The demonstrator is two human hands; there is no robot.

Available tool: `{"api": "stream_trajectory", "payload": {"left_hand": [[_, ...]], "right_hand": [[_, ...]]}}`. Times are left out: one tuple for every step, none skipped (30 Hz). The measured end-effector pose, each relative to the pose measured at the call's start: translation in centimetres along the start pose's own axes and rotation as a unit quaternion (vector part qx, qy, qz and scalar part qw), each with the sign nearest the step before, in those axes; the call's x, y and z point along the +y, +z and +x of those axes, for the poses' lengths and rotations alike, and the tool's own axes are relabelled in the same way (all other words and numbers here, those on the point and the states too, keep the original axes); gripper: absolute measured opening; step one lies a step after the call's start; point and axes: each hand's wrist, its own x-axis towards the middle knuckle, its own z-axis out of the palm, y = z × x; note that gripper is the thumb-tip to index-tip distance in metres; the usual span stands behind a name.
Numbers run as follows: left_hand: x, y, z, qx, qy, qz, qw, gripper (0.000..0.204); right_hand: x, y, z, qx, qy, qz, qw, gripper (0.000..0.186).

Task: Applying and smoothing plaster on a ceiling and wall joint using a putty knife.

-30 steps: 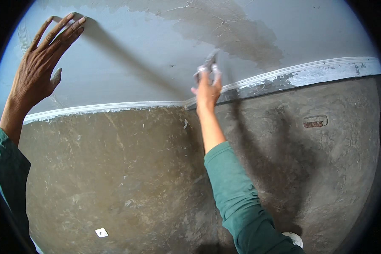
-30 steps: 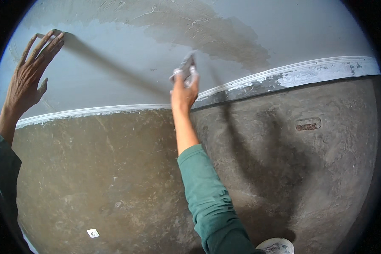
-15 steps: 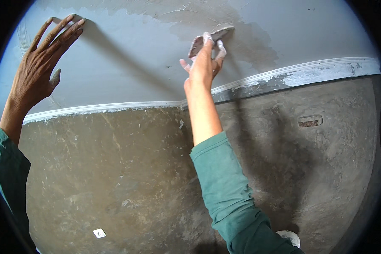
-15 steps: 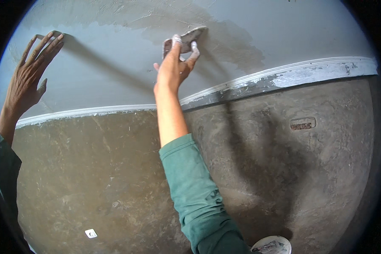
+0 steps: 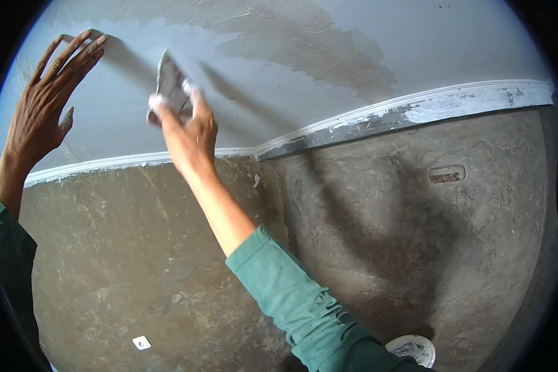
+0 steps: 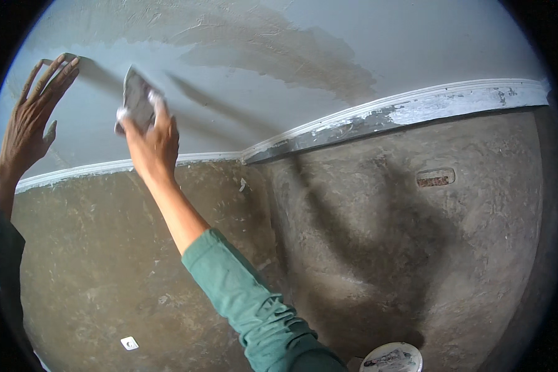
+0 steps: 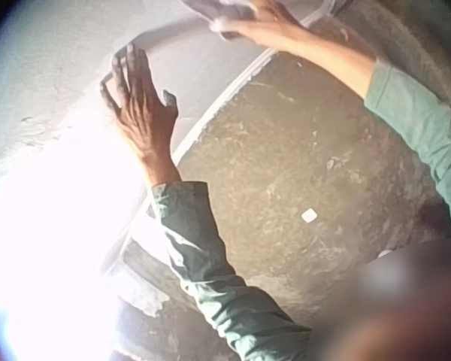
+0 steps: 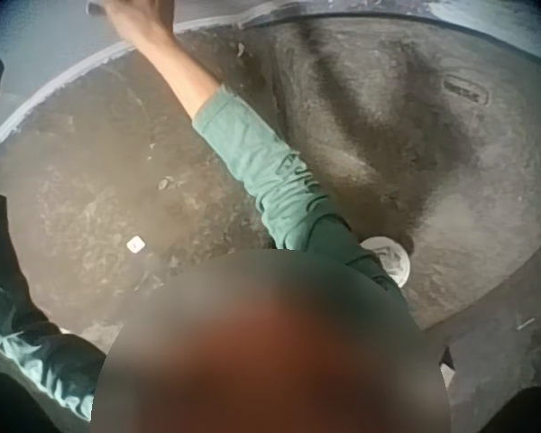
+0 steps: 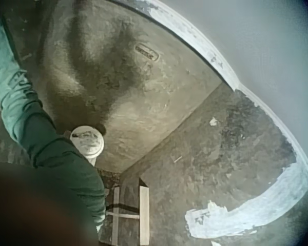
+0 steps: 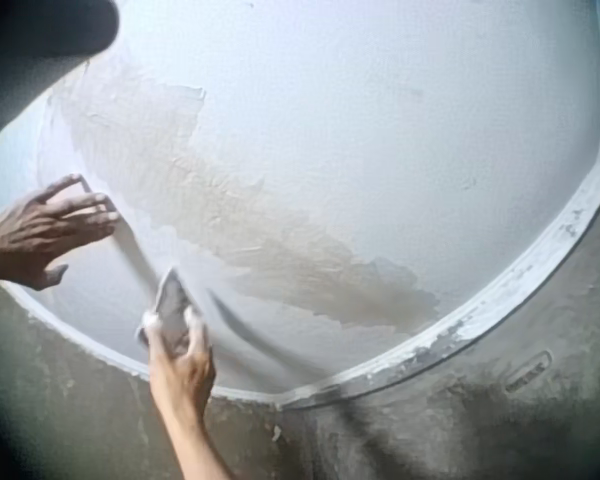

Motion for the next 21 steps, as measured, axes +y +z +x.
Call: {"api": "stream_trajectory", "payload": {"left_hand": [[0.0,0.1,-0.2,-0.003,-0.002,-0.004,1.000,0.110],[0.1,0.1,-0.2,0.008,0.014,-0.012,1.000,0.112],[-0.5,-0.6,-1.1,0.013,0.025,-0.011,1.000,0.114],[0.4,-2.0,-1.0,-0.003,-0.003,-0.003,1.000,0.109],[0.8,-1.8,-1.2,-0.004,-0.010,-0.012,1.000,0.109],[0.5,-2.0,-2.0,0.000,-0.028,0.003,1.000,0.107],[0.8,-1.1,-2.4,0.016,-0.049,0.002,0.999,0.105],[2.5,0.0,-1.3,0.057,-0.058,-0.011,0.997,0.099],[3.3,0.9,-1.3,0.058,-0.070,-0.020,0.996,0.099],[4.6,2.1,-1.3,0.079,-0.115,-0.058,0.989,0.096],[6.1,3.2,-0.9,0.104,-0.164,-0.098,0.976,0.093],[7.2,3.0,-1.4,0.078,-0.223,-0.079,0.969,0.083],[9.1,3.4,-2.0,0.072,-0.233,-0.093,0.965,0.083],[11.2,3.7,-3.0,0.138,-0.264,-0.164,0.941,0.082],[14.8,4.4,-2.7,0.215,-0.295,-0.253,0.896,0.081],[17.4,3.1,-4.1,0.204,-0.313,-0.319,0.871,0.077],[21.2,1.8,-5.1,0.200,-0.329,-0.399,0.832,0.074],[24.4,0.2,-6.6,0.181,-0.348,-0.502,0.771,0.075],[27.8,-1.2,-8.2,0.162,-0.359,-0.601,0.696,0.076],[31.4,-2.2,-9.9,0.111,-0.363,-0.656,0.652,0.078],[34.8,-3.6,-11.6,0.058,-0.362,-0.704,0.608,0.082]], "right_hand": [[0.3,-0.2,-1.5,-0.044,0.020,-0.015,0.999,0.078],[0.8,-1.5,-3.1,-0.092,0.115,0.056,0.987,0.079],[0.0,-3.0,-5.2,-0.146,0.207,0.132,0.958,0.080],[1.3,-5.1,-6.7,-0.153,0.240,0.156,0.946,0.081],[3.1,-7.4,-8.4,-0.158,0.275,0.177,0.932,0.081],[3.6,-9.8,-11.0,-0.158,0.300,0.212,0.917,0.074],[5.8,-12.8,-13.5,-0.125,0.303,0.243,0.913,0.067],[6.1,-17.8,-15.2,-0.073,0.346,0.234,0.906,0.067],[6.9,-21.8,-17.0,-0.050,0.352,0.233,0.905,0.067],[6.0,-25.0,-18.3,-0.012,0.342,0.183,0.922,0.064],[5.7,-28.9,-19.2,0.015,0.319,0.159,0.934,0.062],[5.2,-31.5,-19.5,0.027,0.317,0.206,0.926,0.059],[3.1,-32.3,-19.1,0.047,0.260,0.117,0.957,0.063],[1.3,-33.6,-18.3,0.043,0.233,0.033,0.971,0.067],[-1.5,-35.4,-17.3,0.025,0.158,-0.055,0.986,0.071],[-4.0,-35.4,-16.0,0.022,0.117,-0.111,0.987,0.074],[-7.1,-35.4,-14.7,0.018,0.048,-0.251,0.967,0.073],[-9.4,-35.6,-13.6,0.026,-0.028,-0.350,0.936,0.068],[-11.5,-35.2,-12.1,0.023,-0.037,-0.375,0.926,0.068],[-13.6,-34.4,-10.3,-0.030,-0.139,-0.477,0.868,0.069],[-15.4,-33.9,-8.7,-0.088,-0.235,-0.560,0.790,0.070]]}}
